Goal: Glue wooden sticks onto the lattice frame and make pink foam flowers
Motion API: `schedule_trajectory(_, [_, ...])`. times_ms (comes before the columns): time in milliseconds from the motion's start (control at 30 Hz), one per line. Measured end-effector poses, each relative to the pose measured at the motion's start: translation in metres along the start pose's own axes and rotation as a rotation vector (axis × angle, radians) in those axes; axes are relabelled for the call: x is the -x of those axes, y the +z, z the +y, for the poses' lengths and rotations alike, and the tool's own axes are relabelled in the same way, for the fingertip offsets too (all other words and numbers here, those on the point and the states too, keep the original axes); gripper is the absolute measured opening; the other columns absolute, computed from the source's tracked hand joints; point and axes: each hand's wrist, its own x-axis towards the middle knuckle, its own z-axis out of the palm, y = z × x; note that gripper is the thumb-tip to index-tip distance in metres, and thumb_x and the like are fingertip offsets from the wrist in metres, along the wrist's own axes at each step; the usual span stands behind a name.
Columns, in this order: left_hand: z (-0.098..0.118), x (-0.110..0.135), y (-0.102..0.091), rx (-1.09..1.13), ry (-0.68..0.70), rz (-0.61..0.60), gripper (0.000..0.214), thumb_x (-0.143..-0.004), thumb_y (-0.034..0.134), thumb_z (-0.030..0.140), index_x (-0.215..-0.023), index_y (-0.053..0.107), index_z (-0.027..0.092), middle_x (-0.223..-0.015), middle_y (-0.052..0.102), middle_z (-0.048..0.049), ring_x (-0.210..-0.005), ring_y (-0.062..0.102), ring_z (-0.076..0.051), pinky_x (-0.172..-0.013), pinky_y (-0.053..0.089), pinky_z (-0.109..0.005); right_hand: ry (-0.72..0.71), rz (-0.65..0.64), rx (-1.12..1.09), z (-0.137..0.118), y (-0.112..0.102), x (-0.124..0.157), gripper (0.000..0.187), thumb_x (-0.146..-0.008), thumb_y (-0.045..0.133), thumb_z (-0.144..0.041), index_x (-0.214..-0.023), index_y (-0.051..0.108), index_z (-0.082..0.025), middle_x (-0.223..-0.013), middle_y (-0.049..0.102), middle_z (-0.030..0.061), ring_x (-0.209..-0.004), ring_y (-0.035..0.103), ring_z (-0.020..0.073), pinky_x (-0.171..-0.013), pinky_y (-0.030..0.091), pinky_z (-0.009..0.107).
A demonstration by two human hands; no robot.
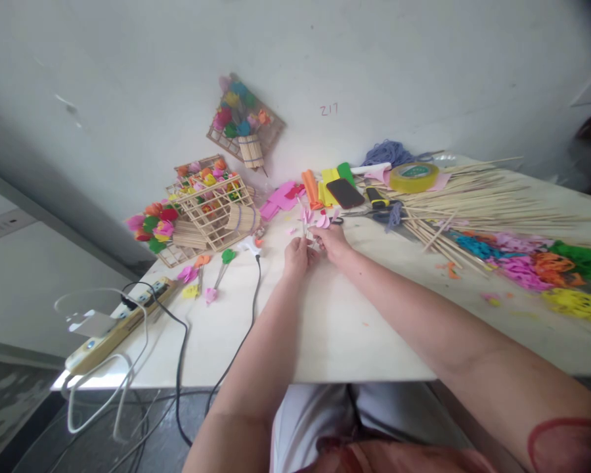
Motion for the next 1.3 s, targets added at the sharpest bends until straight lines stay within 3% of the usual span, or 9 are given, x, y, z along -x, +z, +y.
schedule_trajectory(400, [0.0011,0.0004,-0.0002,0.011,0.002,0.011,0.021,-0.085,0.040,0.037,-0.078,0.043,0.018,-0.046,0.051,0.0044,-0.030,0.039,-0.007,-0.035,0.025,-0.018,0.024,-0.134,-0.117,-0.0008,-0.0020,0.0009,0.009,-0.060,0.058,-0.015,-0.056,0.049,-0.015,-0.045,0.050,-0.0038,-0.032,0.032,0.0034,-0.028,0.020,0.018])
schedule_trajectory(733, [-0.0072,-0.0034,-0.0017,-0.022,0.048,-0.020,0.023,-0.085,0.040,0.040,-0.077,0.043,0.018,-0.049,0.055,0.0029,-0.030,0.038,-0.006,-0.035,0.024,-0.018,0.020,-0.103,-0.079,0.0014,-0.0014,-0.0007,0.015,-0.057,0.063,-0.018,-0.054,0.049,-0.015,-0.041,0.044,-0.0061,-0.032,0.030,0.0031,-0.028,0.021,0.017])
schedule_trajectory(1300, [0.0016,0.0012,0.0003,0.015,0.013,0.011,0.021,-0.086,0.038,0.035,-0.078,0.044,0.017,-0.047,0.053,0.0030,-0.031,0.039,-0.006,-0.035,0.025,-0.018,0.037,-0.108,-0.075,0.0013,-0.0018,0.0004,0.008,-0.058,0.058,-0.016,-0.056,0.051,-0.015,-0.040,0.044,-0.0055,-0.031,0.031,0.0040,-0.028,0.021,0.019])
